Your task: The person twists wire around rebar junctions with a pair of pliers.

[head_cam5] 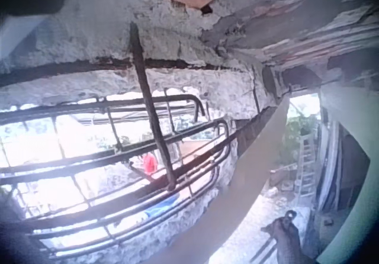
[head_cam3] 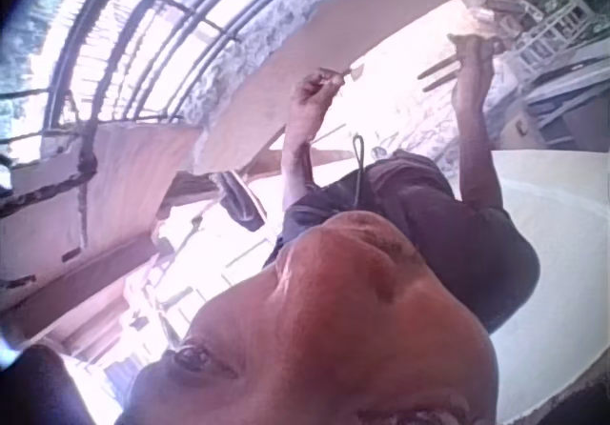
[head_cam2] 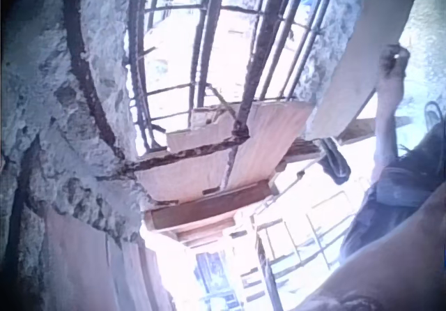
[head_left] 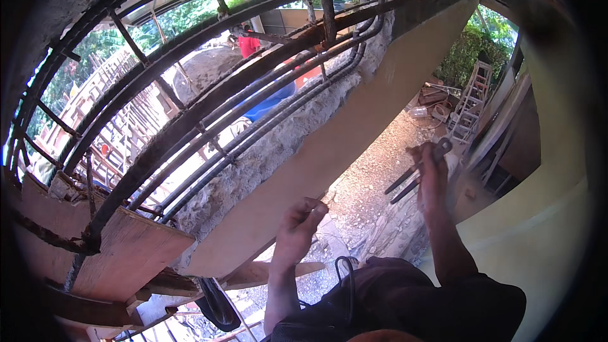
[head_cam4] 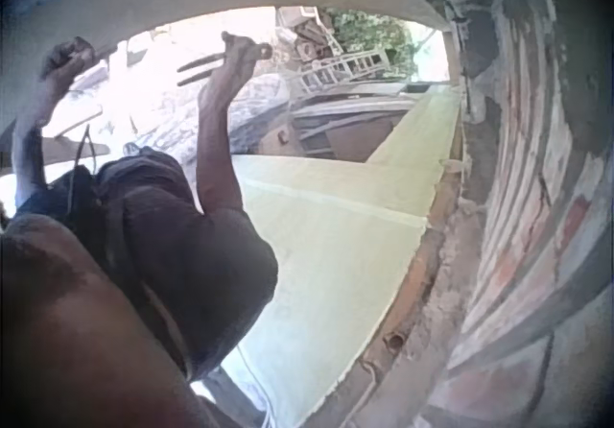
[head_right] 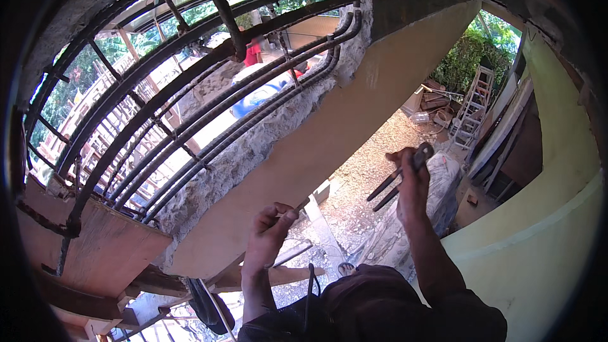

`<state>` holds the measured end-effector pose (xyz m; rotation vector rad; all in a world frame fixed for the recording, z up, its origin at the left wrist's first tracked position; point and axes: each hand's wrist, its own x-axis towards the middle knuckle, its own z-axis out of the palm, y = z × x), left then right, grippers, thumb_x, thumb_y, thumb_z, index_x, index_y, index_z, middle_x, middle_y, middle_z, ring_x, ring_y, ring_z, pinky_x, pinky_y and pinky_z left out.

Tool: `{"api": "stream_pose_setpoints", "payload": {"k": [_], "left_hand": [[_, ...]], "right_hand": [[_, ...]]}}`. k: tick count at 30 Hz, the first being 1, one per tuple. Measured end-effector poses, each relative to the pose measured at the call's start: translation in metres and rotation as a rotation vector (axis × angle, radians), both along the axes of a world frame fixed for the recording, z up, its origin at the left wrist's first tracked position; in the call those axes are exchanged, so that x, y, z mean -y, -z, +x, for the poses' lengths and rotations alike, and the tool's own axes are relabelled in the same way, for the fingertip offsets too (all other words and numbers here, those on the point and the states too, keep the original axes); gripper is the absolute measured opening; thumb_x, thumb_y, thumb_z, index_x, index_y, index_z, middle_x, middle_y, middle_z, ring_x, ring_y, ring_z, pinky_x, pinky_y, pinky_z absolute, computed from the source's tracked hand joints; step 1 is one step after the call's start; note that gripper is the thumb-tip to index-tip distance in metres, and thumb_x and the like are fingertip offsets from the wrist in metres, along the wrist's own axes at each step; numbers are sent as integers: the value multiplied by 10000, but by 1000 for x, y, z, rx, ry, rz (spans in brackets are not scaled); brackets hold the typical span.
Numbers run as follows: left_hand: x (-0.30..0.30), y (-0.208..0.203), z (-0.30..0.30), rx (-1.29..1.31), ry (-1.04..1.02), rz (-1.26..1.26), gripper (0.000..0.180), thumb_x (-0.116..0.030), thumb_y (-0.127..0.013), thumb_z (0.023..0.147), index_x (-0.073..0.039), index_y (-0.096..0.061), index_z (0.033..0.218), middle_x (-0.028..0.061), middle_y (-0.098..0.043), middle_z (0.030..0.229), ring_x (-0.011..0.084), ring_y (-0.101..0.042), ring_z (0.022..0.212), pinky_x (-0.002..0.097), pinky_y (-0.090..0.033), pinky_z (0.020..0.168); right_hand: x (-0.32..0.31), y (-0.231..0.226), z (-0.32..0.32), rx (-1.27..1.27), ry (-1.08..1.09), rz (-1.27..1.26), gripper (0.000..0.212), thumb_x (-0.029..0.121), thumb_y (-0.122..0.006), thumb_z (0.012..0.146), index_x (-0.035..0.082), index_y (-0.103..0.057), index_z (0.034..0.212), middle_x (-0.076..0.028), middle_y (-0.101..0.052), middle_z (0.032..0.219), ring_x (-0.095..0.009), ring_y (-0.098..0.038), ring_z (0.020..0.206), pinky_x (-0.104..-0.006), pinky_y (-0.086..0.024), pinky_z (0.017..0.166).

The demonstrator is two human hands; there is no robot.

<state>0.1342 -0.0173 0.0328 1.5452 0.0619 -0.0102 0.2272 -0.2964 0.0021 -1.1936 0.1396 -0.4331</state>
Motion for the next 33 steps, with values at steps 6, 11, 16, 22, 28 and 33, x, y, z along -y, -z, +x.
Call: {"api": "stream_pose_setpoints", "payload": {"k": [6, 11, 16, 22, 28, 33], "left_hand": [[-63, -8, -27, 8, -207, -143, 102, -162, -617, 989, -76, -609, 935, -105, -365, 545, 0, -252, 399, 213, -164, 386], [-45, 7, -20, -26, -187, -167, 125, -185, -625, 990, -69, -609, 946, -105, -355, 539, 3, -252, 403, 221, -160, 389], [-37, 13, -20, -16, -173, -192, 135, -191, -623, 991, -63, -608, 950, -99, -355, 533, 12, -257, 398, 228, -158, 390], [-44, 21, -32, -16, -214, -265, 143, -203, -617, 995, -66, -599, 960, -92, -356, 527, 14, -250, 391, 235, -156, 388], [-45, 23, -34, 31, -244, -348, 150, -219, -605, 1003, -73, -586, 974, -103, -338, 540, 13, -235, 399, 233, -153, 388], [-35, 24, -28, 29, -247, -400, 141, -222, -598, 1007, -84, -589, 974, -108, -338, 560, 11, -246, 418, 229, -159, 395]], "right_hand": [[64, -139, -3, 725, 21, 223, 258, 308, -503, 1056, 61, -574, 1050, -47, -611, 911, -169, -601, 866, -336, -481, 823], [34, -229, 1, 1115, -74, 324, 288, 230, -422, 1082, -5, -586, 1060, -101, -650, 966, -204, -627, 874, -365, -519, 850], [24, -269, 35, 1266, -512, 247, 238, 78, -488, 990, -106, -591, 1101, -241, -672, 1028, -268, -674, 914, -317, -568, 787], [-17, -282, 41, 1137, -730, 249, 291, 153, -488, 1039, -82, -594, 1172, -203, -680, 1062, -278, -677, 1035, -252, -564, 662], [-119, -294, -2, 928, -428, 454, 255, 243, -604, 1002, 31, -553, 1135, -145, -616, 1066, -263, -622, 1005, -372, -512, 863], [-125, -293, -12, 805, -512, 399, 312, 262, -506, 1042, 9, -539, 1223, -152, -645, 1052, -248, -641, 1020, -326, -555, 761]]}}
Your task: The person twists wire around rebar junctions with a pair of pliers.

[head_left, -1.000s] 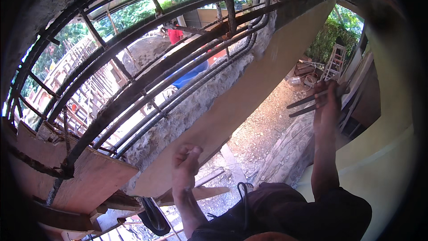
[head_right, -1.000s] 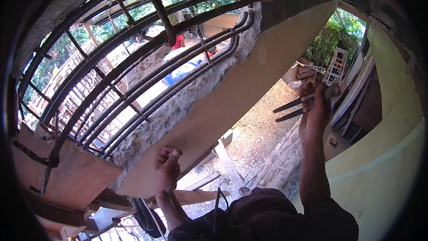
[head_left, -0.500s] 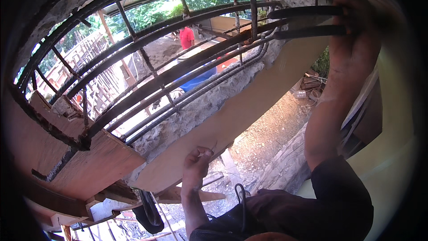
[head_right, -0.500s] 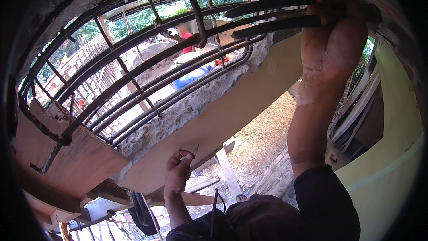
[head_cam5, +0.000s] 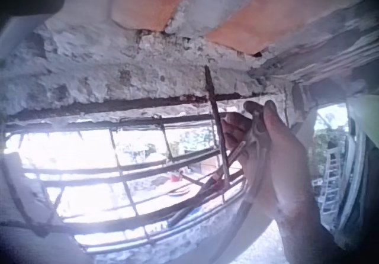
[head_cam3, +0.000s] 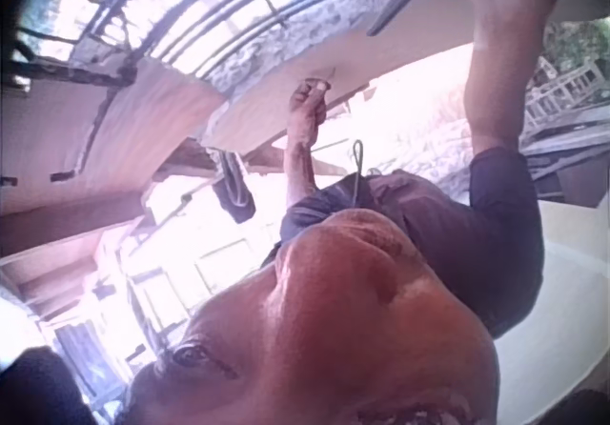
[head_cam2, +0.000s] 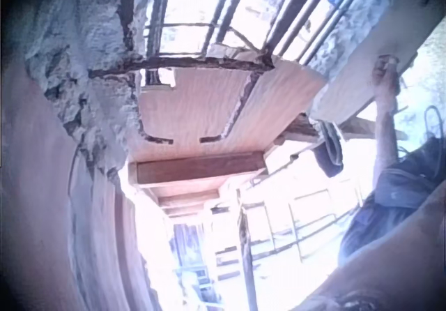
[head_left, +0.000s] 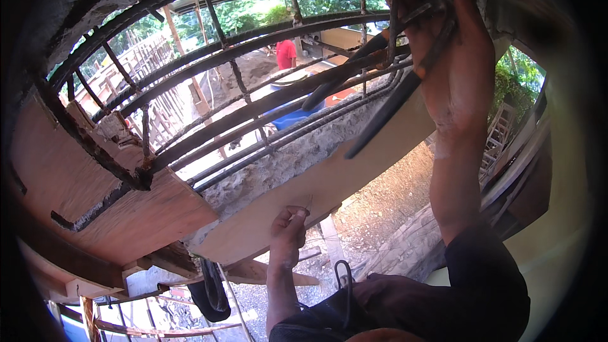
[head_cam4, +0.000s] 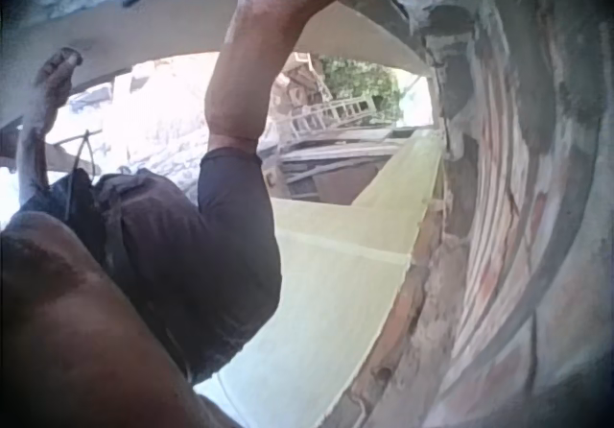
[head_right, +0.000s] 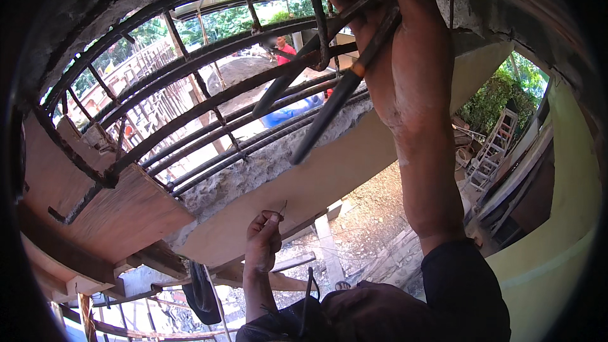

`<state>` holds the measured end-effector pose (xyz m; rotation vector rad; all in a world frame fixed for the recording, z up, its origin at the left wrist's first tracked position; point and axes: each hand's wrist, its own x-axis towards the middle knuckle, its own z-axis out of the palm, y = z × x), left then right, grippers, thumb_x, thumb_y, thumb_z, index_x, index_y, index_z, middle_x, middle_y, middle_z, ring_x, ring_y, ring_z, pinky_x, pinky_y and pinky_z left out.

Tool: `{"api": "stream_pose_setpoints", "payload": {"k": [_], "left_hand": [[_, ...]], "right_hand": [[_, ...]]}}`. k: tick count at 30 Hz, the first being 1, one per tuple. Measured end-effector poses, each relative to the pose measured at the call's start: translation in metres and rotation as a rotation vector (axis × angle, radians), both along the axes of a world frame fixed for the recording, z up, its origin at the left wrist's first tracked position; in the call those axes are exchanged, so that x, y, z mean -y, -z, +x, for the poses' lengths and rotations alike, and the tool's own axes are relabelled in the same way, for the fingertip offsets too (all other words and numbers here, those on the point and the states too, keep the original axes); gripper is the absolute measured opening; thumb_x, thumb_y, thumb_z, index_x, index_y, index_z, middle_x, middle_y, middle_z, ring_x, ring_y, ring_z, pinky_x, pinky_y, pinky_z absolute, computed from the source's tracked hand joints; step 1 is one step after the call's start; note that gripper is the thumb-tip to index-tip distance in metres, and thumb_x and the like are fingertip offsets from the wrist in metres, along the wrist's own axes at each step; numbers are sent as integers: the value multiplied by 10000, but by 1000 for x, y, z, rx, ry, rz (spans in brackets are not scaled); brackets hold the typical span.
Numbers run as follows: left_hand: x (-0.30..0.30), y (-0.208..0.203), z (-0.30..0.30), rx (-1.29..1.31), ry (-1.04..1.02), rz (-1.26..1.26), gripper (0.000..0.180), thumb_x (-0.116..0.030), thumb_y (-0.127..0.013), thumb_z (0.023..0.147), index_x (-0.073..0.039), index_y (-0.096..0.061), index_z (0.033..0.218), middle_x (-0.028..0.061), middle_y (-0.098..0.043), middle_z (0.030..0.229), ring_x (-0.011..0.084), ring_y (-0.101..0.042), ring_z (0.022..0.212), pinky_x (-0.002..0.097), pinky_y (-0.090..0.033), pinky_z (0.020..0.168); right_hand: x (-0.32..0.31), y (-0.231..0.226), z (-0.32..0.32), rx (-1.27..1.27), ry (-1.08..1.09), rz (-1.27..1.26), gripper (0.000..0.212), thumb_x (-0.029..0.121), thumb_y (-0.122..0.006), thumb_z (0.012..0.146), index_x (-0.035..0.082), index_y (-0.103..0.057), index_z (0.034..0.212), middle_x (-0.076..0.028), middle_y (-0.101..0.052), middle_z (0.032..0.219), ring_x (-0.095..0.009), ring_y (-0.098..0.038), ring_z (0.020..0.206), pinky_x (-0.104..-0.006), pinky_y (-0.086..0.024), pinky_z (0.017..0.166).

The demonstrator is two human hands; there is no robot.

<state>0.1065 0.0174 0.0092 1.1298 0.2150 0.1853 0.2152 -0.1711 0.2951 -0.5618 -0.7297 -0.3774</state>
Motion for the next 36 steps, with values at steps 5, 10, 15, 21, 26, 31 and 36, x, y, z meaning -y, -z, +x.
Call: {"api": "stream_pose_setpoints", "payload": {"k": [5, 10, 15, 21, 26, 31, 36], "left_hand": [[24, 1, 11, -36, 100, 53, 148, -233, -608, 1004, -91, -598, 963, -107, -363, 571, 9, -257, 432, 218, -167, 416], [65, 9, 34, -31, 338, 163, 161, -265, -611, 1009, -105, -624, 1009, -108, -399, 601, -2, -295, 485, 206, -204, 444], [92, 9, 51, 93, 391, 274, 193, -263, -626, 1004, -72, -649, 1022, -87, -507, 727, 5, -414, 640, 205, -333, 571], [105, 9, 71, 125, 462, 398, 229, -225, -635, 1004, -3, -679, 1039, -31, -657, 898, 33, -542, 838, 235, -445, 754], [128, 24, 87, 73, 583, 345, 199, -183, -674, 976, -8, -707, 1066, -4, -692, 882, 42, -584, 810, 218, -464, 722], [139, 19, 91, -64, 713, 238, 268, -240, -625, 1006, -40, -694, 1171, -62, -540, 769, 43, -446, 701, 226, -395, 674], [150, 23, 100, -53, 592, 149, 346, -255, -584, 1020, -4, -638, 1253, -34, -611, 904, 67, -523, 854, 248, -436, 864]], "right_hand": [[11, 18, 15, 309, 189, -379, 413, 335, -457, 1060, 10, -519, 1307, -142, -677, 1119, -200, -630, 1099, -305, -532, 869], [0, 32, 29, 546, 735, -323, 263, 132, -611, 1001, 25, -546, 1232, -58, -644, 1043, -110, -602, 968, -250, -468, 838], [44, 103, 12, 311, 811, -177, 289, 95, -667, 947, 11, -561, 1203, -81, -648, 1045, -180, -609, 1008, -321, -485, 876], [105, 222, -10, 248, 690, -1175, 230, 99, -726, 868, 58, -705, 1093, -104, -687, 1090, -299, -627, 1049, -401, -503, 908], [141, 267, -19, -86, 383, -1238, 171, 66, -718, 888, 39, -740, 1055, -109, -726, 949, -216, -695, 862, -323, -548, 769], [173, 277, -17, -226, 349, -1347, 128, 56, -715, 887, 38, -734, 1012, -112, -717, 894, -208, -695, 824, -331, -538, 724], [176, 271, 1, -245, 638, -1263, 74, 46, -710, 883, 13, -718, 950, -109, -700, 872, -200, -676, 809, -321, -523, 724]]}}
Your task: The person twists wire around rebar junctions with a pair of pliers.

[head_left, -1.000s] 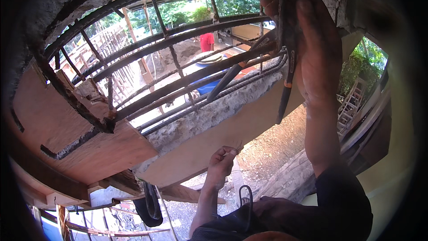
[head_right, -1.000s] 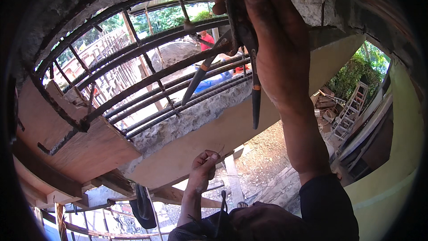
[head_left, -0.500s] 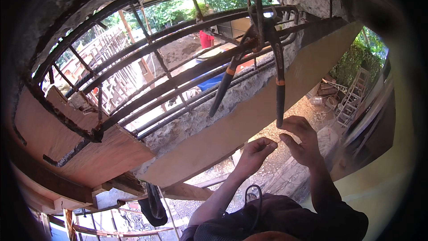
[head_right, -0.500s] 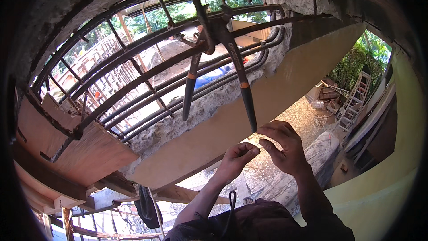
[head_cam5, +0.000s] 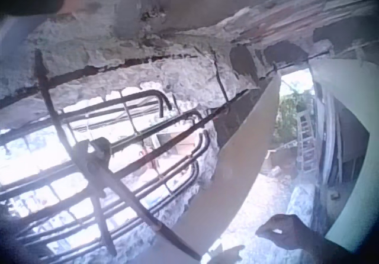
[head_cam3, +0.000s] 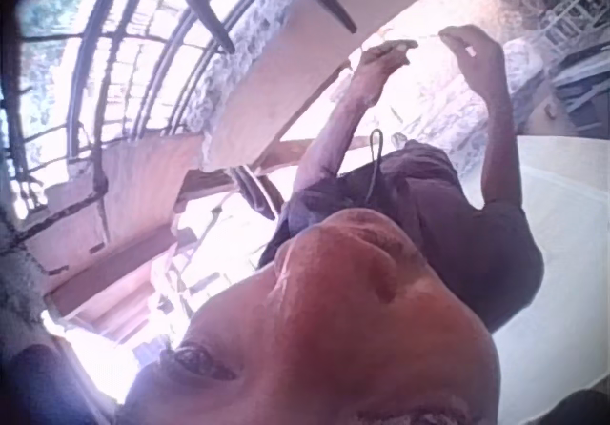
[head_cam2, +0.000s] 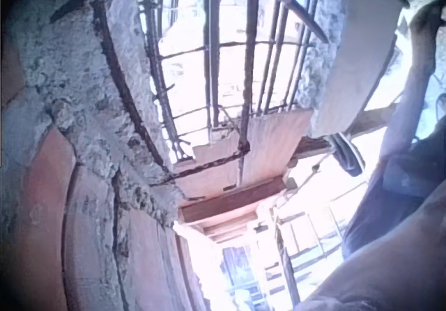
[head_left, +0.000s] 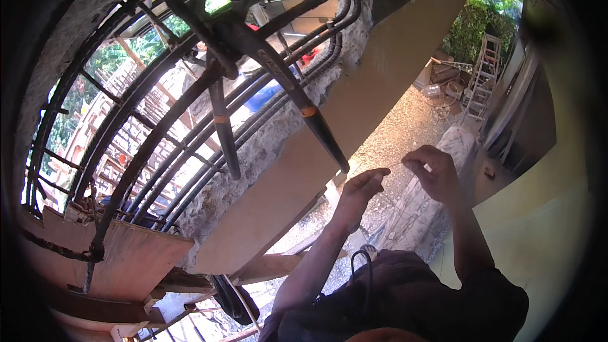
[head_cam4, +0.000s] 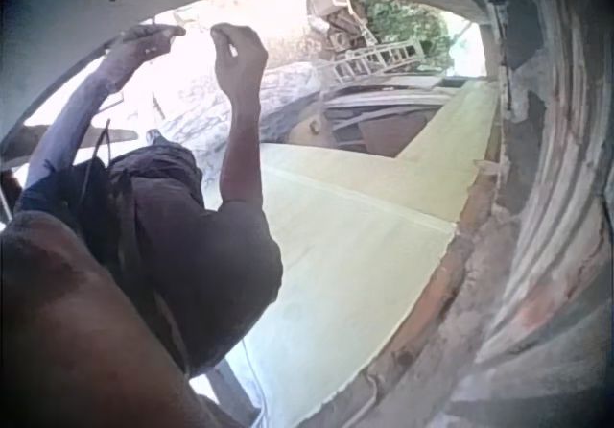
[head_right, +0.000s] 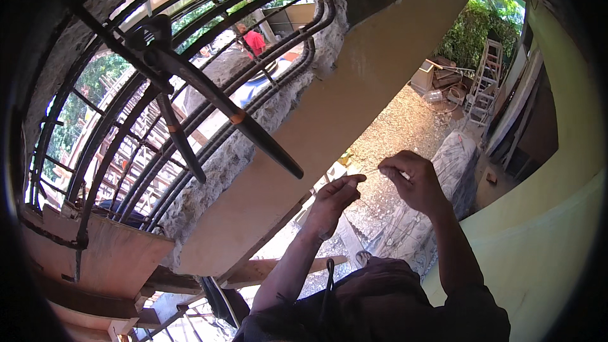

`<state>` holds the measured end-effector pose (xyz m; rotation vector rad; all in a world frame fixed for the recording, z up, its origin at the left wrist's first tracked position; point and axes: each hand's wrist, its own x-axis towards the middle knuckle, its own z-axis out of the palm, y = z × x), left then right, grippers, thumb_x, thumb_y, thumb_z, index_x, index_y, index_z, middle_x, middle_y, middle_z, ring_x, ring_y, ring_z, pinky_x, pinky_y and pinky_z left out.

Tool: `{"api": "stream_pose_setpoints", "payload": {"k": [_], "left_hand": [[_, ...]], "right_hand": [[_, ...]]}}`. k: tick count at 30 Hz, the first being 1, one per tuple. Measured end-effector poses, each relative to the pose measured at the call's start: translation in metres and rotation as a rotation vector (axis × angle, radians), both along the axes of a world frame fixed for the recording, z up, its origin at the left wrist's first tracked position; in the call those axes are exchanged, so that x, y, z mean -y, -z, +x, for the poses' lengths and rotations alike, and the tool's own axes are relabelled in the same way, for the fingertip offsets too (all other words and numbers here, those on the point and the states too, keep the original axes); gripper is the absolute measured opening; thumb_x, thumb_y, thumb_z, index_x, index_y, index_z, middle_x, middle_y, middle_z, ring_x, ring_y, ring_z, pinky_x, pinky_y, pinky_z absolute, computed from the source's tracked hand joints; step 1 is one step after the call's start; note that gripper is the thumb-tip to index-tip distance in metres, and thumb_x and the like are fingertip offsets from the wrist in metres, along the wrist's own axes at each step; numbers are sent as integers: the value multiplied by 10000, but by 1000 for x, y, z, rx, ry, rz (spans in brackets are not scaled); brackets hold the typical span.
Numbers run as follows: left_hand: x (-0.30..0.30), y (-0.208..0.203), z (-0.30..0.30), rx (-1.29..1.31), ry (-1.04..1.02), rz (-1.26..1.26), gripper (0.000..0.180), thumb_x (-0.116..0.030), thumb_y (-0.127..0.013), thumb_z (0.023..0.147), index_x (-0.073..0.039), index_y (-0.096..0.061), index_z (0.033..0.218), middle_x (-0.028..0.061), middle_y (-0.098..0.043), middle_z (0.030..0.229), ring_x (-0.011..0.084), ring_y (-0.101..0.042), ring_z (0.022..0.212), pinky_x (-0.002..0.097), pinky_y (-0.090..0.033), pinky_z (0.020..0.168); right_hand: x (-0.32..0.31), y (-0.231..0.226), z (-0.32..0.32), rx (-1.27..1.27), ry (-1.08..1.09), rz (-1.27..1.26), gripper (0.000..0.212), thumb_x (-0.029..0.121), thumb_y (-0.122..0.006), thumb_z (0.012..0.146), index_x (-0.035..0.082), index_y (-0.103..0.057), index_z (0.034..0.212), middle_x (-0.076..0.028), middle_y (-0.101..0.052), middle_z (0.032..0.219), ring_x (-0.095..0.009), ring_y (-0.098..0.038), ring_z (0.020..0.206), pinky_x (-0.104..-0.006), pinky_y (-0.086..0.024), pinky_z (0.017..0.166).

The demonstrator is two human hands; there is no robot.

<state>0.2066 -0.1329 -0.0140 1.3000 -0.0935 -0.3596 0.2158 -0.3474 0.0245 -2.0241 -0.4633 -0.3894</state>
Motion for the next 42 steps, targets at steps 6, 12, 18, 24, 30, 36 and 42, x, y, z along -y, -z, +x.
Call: {"api": "stream_pose_setpoints", "payload": {"k": [6, 12, 18, 24, 30, 36, 42], "left_hand": [[-2, -42, 4, -58, 11, -134, 379, -293, -530, 1045, 28, -610, 1230, -101, -302, 629, 18, -263, 505, 211, -220, 472], [-6, -46, 26, 69, -13, -49, 371, -299, -549, 1042, 11, -650, 1220, -116, -328, 632, 1, -253, 498, 200, -195, 458], [-4, -35, 33, 71, -55, -13, 279, -190, -596, 1010, 16, -666, 1183, -130, -377, 635, -14, -242, 494, 196, -164, 450], [-2, -44, 36, 193, -197, 103, 241, -180, -621, 994, 7, -699, 1123, -131, -378, 603, -28, -246, 492, 188, -160, 452], [-4, -42, 41, 234, -204, 84, 239, -182, -628, 990, 14, -696, 1108, -122, -385, 590, -24, -246, 489, 191, -164, 445], [-1, -43, 45, 230, -182, 61, 240, -177, -634, 990, 13, -702, 1119, -100, -467, 669, -15, -323, 560, 187, -222, 505], [8, -46, 60, 325, -443, -11, 266, -211, -667, 975, 3, -705, 1129, -63, -563, 747, -4, -387, 614, 185, -281, 551]], "right_hand": [[5, -21, 30, 90, -40, 66, 97, 61, -715, 892, 20, -728, 978, -98, -706, 891, -173, -679, 824, -303, -531, 740], [5, -16, 66, 117, -23, 140, 142, 83, -725, 896, 25, -737, 1025, -88, -724, 976, -158, -688, 926, -297, -542, 824], [5, -14, 79, 136, -64, 186, 118, 81, -721, 898, 27, -754, 996, -66, -730, 926, -148, -687, 887, -307, -530, 831], [12, -14, 89, 143, -51, 347, 354, 112, -642, 960, 109, -589, 1310, -65, -611, 1268, -147, -598, 1125, -320, -522, 918], [-3, -16, 72, 436, 138, -111, 335, 107, -660, 922, 134, -659, 1256, -72, -608, 1328, -276, -531, 1262, -390, -430, 1076], [-7, -23, 69, 306, 112, -165, 198, 145, -720, 883, 81, -727, 1071, -56, -710, 1056, -221, -636, 1095, -389, -455, 1011], [-19, -37, 81, 487, 246, -36, 264, 137, -734, 881, 78, -692, 1135, -83, -704, 1071, -244, -657, 1060, -370, -496, 958]]}}
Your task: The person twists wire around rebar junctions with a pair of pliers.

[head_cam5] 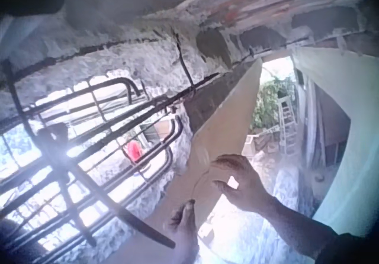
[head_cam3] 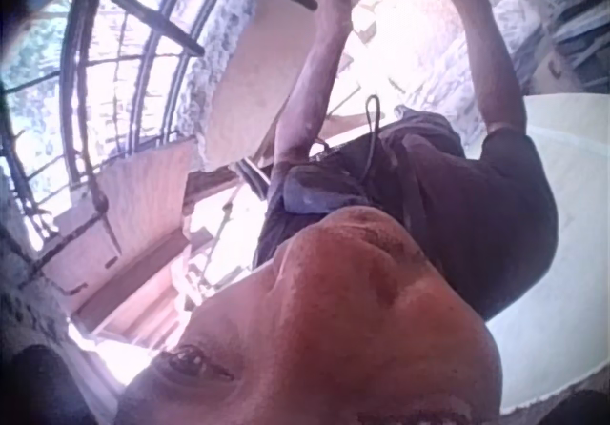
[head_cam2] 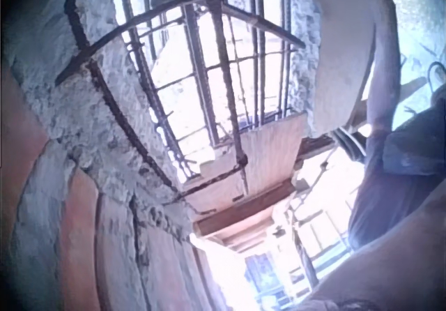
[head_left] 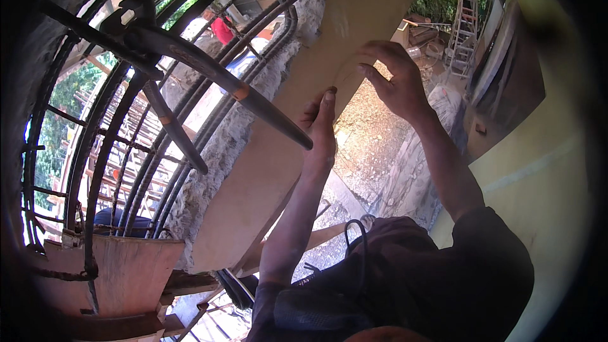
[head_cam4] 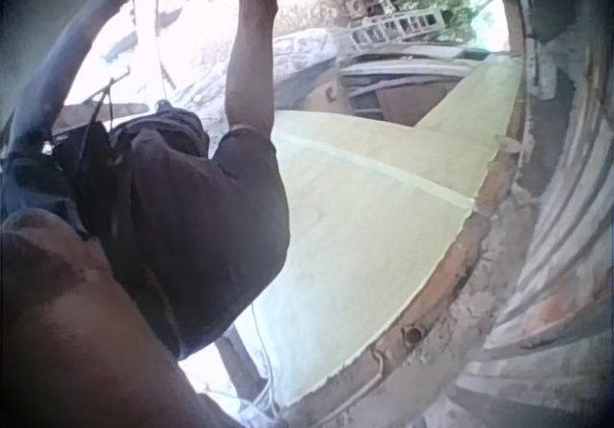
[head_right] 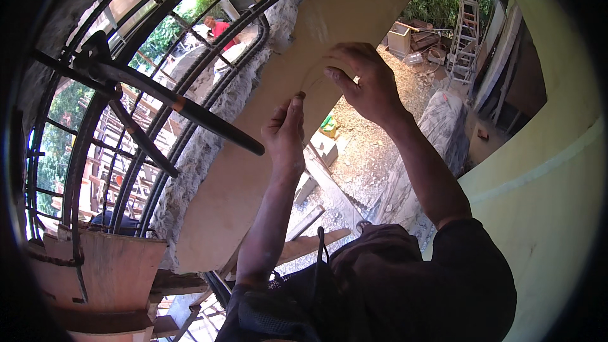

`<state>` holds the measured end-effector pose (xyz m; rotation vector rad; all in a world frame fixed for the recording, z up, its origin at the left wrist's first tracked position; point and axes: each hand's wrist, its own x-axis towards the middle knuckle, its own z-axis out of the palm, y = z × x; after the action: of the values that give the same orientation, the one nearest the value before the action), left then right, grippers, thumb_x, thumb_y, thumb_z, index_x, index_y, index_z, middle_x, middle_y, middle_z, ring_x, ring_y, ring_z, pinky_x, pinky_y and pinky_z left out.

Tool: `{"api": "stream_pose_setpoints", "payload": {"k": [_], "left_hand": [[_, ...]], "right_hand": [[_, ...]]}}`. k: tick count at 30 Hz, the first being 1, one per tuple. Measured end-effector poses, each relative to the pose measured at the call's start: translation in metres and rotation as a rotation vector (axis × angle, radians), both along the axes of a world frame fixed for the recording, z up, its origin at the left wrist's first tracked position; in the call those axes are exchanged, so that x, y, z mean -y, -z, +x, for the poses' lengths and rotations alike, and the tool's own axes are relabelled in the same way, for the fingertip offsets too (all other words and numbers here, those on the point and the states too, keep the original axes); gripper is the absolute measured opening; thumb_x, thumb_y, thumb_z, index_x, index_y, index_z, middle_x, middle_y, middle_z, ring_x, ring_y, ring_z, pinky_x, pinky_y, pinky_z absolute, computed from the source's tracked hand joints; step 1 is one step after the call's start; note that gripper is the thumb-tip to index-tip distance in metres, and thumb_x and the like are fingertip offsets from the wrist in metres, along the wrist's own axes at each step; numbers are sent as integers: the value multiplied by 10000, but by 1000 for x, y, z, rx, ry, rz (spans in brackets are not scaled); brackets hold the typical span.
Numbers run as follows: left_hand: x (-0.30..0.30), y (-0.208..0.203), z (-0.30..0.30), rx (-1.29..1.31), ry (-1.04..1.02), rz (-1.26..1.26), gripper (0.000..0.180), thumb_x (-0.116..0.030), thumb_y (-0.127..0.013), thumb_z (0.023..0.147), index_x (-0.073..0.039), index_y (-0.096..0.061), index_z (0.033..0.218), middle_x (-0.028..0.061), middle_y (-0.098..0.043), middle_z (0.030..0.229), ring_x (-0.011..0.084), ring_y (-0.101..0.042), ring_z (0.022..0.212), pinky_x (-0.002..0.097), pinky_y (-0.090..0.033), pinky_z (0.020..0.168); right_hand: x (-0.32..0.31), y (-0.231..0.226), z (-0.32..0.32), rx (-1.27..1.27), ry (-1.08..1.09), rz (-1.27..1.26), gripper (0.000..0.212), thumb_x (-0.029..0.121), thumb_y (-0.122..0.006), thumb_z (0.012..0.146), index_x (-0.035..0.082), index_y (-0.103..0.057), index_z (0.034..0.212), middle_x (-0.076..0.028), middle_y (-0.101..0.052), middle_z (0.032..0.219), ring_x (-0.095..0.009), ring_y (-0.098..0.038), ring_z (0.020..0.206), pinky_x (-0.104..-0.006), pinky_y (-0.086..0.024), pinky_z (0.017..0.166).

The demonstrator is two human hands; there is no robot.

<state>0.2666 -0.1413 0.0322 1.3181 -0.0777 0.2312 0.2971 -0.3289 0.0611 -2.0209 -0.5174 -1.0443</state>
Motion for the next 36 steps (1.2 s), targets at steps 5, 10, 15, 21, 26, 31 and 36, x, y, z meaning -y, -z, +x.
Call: {"api": "stream_pose_setpoints", "payload": {"k": [5, 10, 15, 21, 26, 31, 36], "left_hand": [[5, -40, 24, 240, -184, -149, 248, -194, -668, 971, 5, -699, 1116, -64, -512, 660, -9, -345, 489, 184, -205, 425], [24, -68, 54, 360, -247, -241, 233, -167, -647, 979, 16, -677, 1120, -41, -539, 702, 7, -425, 573, 187, -298, 484], [39, -87, 87, 415, -179, -279, 281, -137, -613, 987, 47, -656, 1195, -30, -538, 718, 30, -457, 618, 197, -357, 542], [58, -102, 118, 444, -148, -218, 335, -142, -612, 977, 11, -635, 1274, -7, -565, 692, 24, -432, 498, 190, -308, 421], [60, -107, 136, 425, -44, -226, 388, -147, -562, 990, -12, -585, 1353, -22, -538, 702, 24, -408, 502, 205, -306, 416], [55, -125, 138, 195, 120, -396, 355, -124, -492, 1008, -113, -570, 1355, -50, -498, 694, 40, -393, 496, 212, -289, 395], [49, -136, 127, 133, 111, -479, 349, -142, -448, 1022, -87, -545, 1353, -44, -443, 674, 48, -355, 474, 213, -277, 394]], "right_hand": [[6, -32, 25, 127, -20, 311, 370, 233, -729, 909, 66, -633, 1226, -105, -680, 1128, -224, -661, 1041, -349, -541, 874], [6, -53, 59, 39, -128, 449, 293, 220, -726, 920, 57, -673, 1158, -81, -711, 1034, -144, -676, 974, -327, -551, 838], [6, -70, 97, -24, -196, 355, 237, 214, -706, 925, 48, -705, 1094, -67, -728, 922, -127, -680, 884, -293, -538, 769], [2, -76, 122, -121, -242, 310, 253, 203, -691, 947, 37, -683, 1137, 3, -681, 834, -49, -600, 711, -233, -489, 617], [-4, -80, 140, -111, -281, 341, 292, 240, -717, 914, 65, -689, 1147, -26, -694, 758, -70, -610, 617, -260, -495, 579], [-17, -95, 146, -149, -272, 345, 322, 227, -707, 924, 117, -666, 1223, -9, -674, 708, -60, -593, 584, -261, -475, 538], [-16, -104, 144, -117, -264, 330, 337, 175, -649, 959, 135, -649, 1294, 0, -644, 693, -49, -555, 556, -248, -466, 510]]}}
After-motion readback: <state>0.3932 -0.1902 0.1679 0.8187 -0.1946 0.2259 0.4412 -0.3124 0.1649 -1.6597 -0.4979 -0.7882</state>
